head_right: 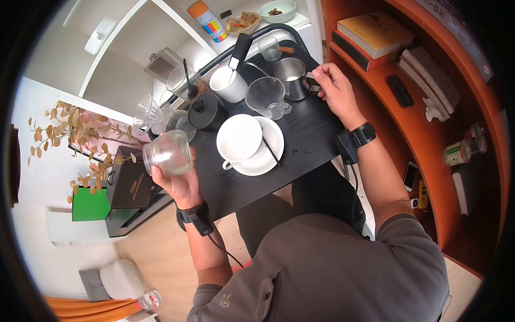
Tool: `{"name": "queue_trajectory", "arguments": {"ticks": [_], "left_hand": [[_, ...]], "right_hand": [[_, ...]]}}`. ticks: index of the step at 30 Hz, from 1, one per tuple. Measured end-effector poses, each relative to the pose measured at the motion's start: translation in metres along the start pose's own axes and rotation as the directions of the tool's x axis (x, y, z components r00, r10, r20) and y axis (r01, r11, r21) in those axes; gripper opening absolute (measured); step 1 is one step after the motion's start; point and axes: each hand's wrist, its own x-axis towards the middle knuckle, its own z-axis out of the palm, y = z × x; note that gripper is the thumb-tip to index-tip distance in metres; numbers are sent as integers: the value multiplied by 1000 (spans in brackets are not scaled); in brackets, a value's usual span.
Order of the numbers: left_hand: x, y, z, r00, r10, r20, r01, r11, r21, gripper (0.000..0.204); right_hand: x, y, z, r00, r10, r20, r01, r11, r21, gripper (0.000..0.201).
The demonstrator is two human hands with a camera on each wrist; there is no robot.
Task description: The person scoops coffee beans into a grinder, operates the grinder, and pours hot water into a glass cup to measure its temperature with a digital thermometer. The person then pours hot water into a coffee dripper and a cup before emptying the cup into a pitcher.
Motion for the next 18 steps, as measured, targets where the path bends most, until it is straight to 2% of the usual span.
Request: {"name": "queue_trajectory", "arguments": {"ticks": [3, 5, 9, 10, 11, 12, 13, 15, 17, 18], "left_hand": [[4, 7, 13, 1000, -10, -16, 9, 999, -47, 74], [9, 8, 18, 997, 26, -74, -32, 996, -86, 71], [20, 7, 21, 993, 105, -56, -105, 994, 4, 66], [22, 6, 28, 959, 277, -58, -262, 946, 190, 66], [24, 5, 33, 898, 439, -26, -400, 840, 367, 66], [25, 9, 30, 909, 416, 17, -395, 848, 354, 75], [29, 9, 28, 911, 412, 23, -393, 849, 354, 75], [35, 9, 28, 844, 503, 188, -516, 663, 542, 79], [37, 15, 35, 851, 482, 210, -511, 661, 549, 81], [40, 20, 38, 873, 400, 280, -481, 605, 635, 82]], "right_hand": [[-1, -2, 0, 1000, -4, 5, 4, 1000, -10, 29], [-1, -2, 0, 1000, 2, 5, -2, 1000, 0, 28], [-2, -4, -1, 1000, -6, 15, 6, 1000, 0, 27], [-2, -4, -1, 1000, -4, 10, 4, 1000, 1, 27], [-1, -4, -2, 1000, -6, 18, 6, 1000, 3, 27], [-2, -4, -2, 1000, -8, 24, 8, 1000, 5, 28], [-2, -5, -2, 1000, -5, 18, 5, 1000, 8, 28], [-3, -8, -1, 1000, -3, 11, 3, 1000, 2, 29], [-4, -9, -2, 1000, 7, 10, -6, 1000, -3, 30], [-3, -9, -3, 1000, 12, 15, -12, 1000, -13, 31]]}}
